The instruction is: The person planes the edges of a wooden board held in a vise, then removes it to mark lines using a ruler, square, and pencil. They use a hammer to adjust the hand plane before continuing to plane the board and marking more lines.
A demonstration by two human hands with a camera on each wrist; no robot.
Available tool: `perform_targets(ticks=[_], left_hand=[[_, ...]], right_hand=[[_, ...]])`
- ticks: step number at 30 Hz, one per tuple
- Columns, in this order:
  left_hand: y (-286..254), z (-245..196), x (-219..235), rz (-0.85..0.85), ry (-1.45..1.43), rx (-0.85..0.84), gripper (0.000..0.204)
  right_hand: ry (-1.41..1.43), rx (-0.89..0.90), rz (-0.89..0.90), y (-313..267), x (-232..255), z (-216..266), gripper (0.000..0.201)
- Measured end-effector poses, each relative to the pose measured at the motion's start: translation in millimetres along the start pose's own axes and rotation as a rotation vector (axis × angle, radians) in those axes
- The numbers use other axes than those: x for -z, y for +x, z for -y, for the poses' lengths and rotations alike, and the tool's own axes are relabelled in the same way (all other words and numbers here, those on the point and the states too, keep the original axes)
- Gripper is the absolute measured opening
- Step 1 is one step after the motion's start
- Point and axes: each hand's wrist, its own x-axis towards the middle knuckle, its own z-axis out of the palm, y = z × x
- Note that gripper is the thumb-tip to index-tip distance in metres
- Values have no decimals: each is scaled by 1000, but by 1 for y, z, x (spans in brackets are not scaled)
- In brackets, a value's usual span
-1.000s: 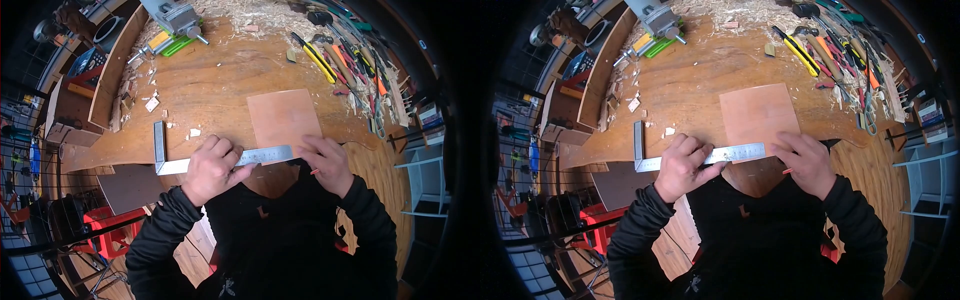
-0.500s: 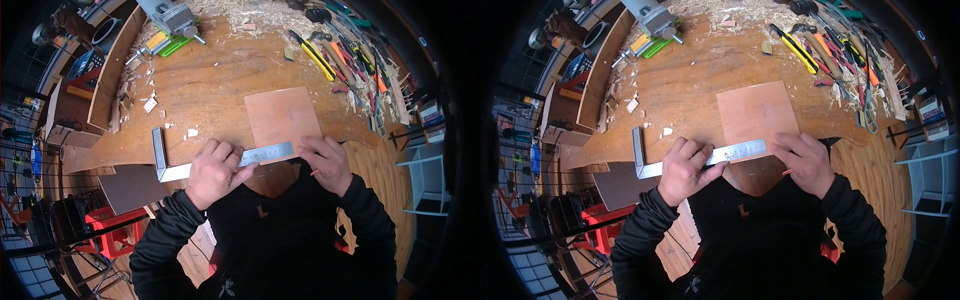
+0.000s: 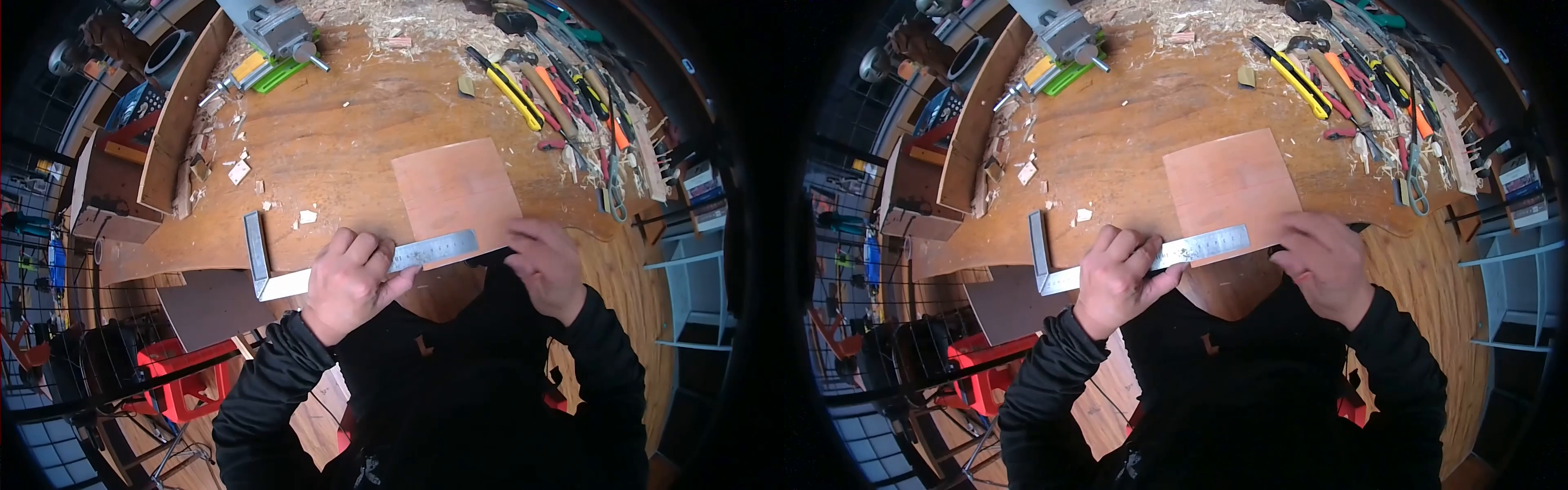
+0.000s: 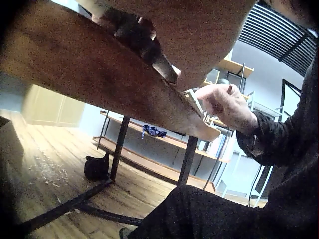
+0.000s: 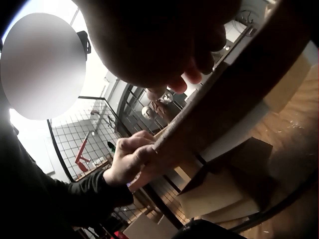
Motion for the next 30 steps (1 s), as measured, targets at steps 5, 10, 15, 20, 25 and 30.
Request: perform_targets(ticks=[5,10,15,20,25,30], left_hand=[[0,-2,1,25,13,16,36],[0,-3,1,23,18,18,36],[0,-2,1,2,17,7,36],[0,-2,1,5,19,11,35],[-2,-1,0,10,14,9,36],[-3,-2,-1,4,14,7,37]], right_hand=[[312,-233,-299,4,14,12,41],[547,-577,-3,-8,15,4,48],[727,-566,-12,4,-7,8,29],[782,-590,-53,2,-15,8,15],[869,-737,-39,1,-15,9,17],[848,-725,-48,1,-17,8,18]])
